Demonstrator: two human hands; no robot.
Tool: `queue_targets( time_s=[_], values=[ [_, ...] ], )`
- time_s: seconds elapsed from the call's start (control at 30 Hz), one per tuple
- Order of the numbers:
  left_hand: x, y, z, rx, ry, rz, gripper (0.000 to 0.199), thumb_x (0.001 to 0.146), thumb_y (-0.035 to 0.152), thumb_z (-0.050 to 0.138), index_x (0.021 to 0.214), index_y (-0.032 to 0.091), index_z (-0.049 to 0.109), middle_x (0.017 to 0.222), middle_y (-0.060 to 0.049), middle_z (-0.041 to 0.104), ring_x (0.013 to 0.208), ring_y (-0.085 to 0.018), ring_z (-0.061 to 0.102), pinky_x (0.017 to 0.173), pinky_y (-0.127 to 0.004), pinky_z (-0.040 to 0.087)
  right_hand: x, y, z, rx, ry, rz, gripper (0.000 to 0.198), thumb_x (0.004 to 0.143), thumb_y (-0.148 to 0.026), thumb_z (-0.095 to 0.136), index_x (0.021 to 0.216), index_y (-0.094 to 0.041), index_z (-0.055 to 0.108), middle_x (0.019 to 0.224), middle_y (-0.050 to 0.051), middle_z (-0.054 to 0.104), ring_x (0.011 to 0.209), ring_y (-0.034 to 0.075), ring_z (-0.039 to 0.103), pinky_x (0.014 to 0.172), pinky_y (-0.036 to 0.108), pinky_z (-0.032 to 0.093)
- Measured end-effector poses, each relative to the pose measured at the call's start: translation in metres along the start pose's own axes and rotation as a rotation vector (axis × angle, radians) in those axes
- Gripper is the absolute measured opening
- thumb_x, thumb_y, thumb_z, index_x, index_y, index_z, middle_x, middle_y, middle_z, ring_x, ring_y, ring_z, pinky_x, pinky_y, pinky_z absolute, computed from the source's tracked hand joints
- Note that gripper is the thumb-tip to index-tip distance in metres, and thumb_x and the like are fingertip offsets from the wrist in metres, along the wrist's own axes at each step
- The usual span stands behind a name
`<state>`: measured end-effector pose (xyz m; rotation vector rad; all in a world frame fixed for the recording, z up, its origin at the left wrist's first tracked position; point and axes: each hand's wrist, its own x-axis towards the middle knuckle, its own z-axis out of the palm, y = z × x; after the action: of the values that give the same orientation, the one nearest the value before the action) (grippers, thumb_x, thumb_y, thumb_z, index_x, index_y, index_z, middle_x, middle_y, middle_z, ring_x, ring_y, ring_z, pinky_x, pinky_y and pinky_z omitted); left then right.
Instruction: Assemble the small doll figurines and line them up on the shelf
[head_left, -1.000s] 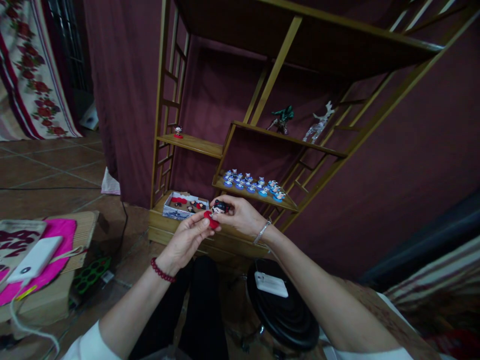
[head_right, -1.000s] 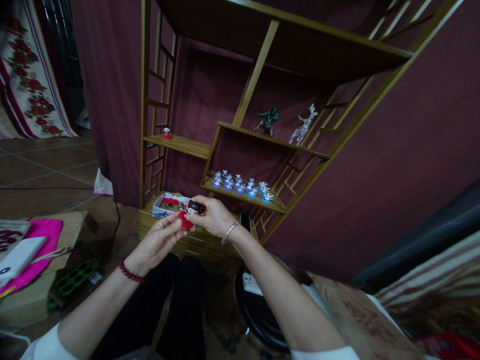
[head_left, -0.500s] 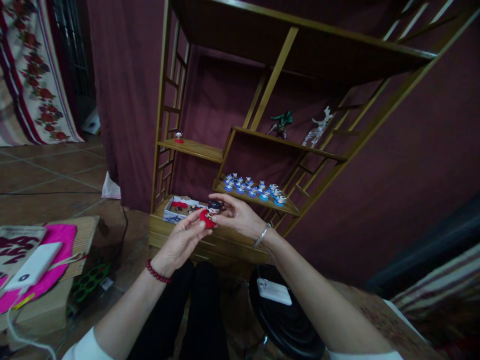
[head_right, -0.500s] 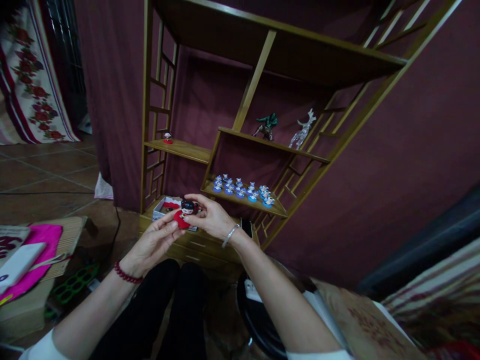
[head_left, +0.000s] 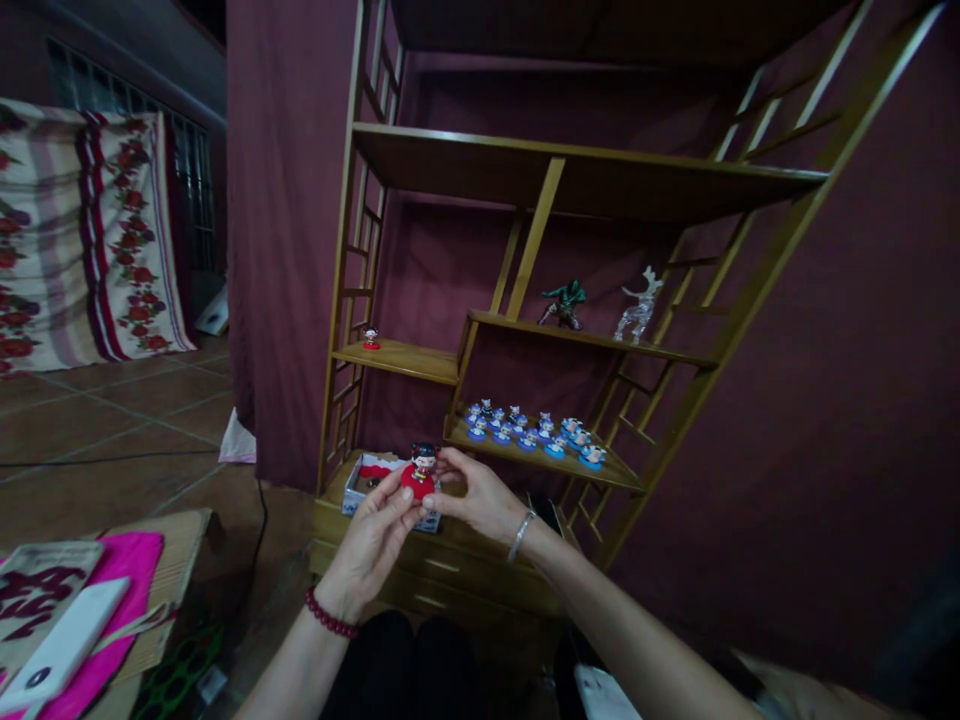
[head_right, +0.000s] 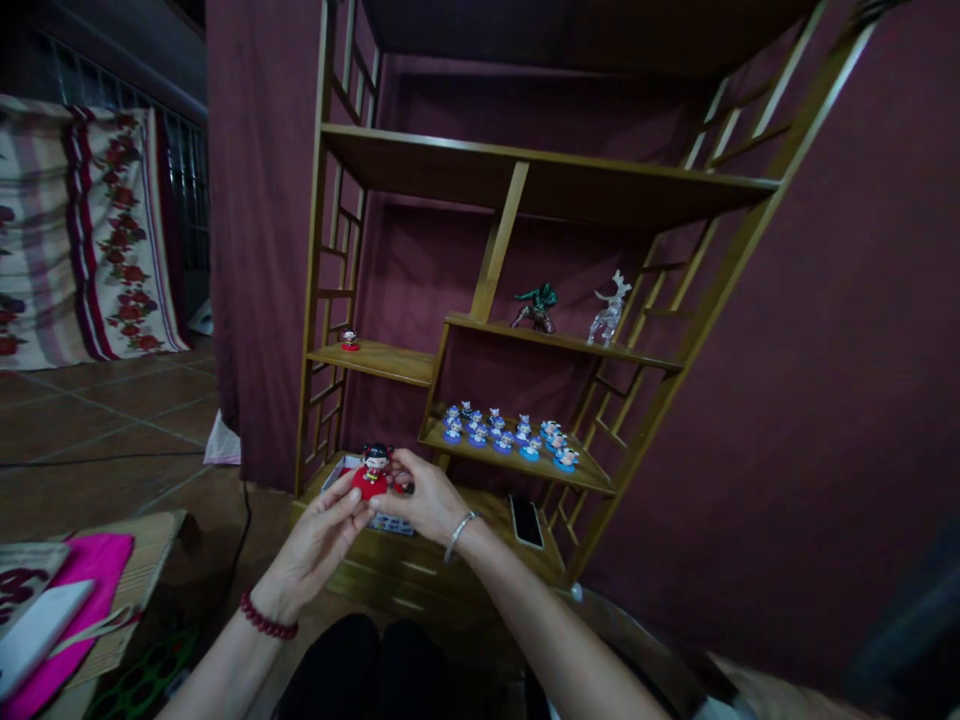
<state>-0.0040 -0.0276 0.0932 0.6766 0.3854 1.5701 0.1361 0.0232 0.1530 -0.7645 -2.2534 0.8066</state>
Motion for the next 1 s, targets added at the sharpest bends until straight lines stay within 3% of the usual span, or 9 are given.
queue_targets(
  time_s=[0.23,0.5,0.67,1.0],
  values=[
    [0.019,0.014,0.0,0.024,-0.043,0.028,0.033,0.072,0.015,0.064,0.105,0.017,0.061,0.107,-0.007,0.063,0.096,-0.016,0.059,0.086,-0.025,0.045,0.025,0.002,0.002,0.052,-0.003,-0.011,0.035,0.066,-0.032,0.069,0.094,-0.018,0.053,0.097,0.003,0.062,0.09,0.017,0.058,0.084,0.033,0.046],
    [0.04,0.029,0.005,0.02,-0.074,0.069,0.039,0.072,0.016,0.064,0.111,0.017,0.059,0.109,-0.008,0.062,0.098,-0.017,0.058,0.087,-0.027,0.045,0.049,-0.001,0.002,0.166,0.09,-0.022,0.036,0.065,-0.028,0.069,0.095,-0.02,0.051,0.098,0.004,0.061,0.092,0.016,0.058,0.085,0.033,0.045],
    [0.053,0.038,0.009,0.024,-0.085,0.089,0.039,0.074,0.016,0.062,0.112,0.017,0.057,0.108,-0.009,0.062,0.094,-0.016,0.059,0.08,-0.025,0.048,0.064,-0.002,-0.002,0.192,0.123,-0.024,0.04,0.065,-0.029,0.069,0.1,-0.019,0.051,0.101,0.005,0.061,0.091,0.016,0.058,0.085,0.033,0.046],
    [0.089,0.053,0.011,0.069,-0.048,0.071,0.033,0.072,0.013,0.063,0.105,0.015,0.06,0.101,-0.009,0.064,0.078,-0.013,0.062,0.072,-0.026,0.051,0.1,0.007,-0.015,0.161,0.15,0.001,0.034,0.064,-0.031,0.069,0.091,-0.019,0.053,0.097,0.004,0.063,0.09,0.016,0.059,0.082,0.032,0.048]
  ],
)
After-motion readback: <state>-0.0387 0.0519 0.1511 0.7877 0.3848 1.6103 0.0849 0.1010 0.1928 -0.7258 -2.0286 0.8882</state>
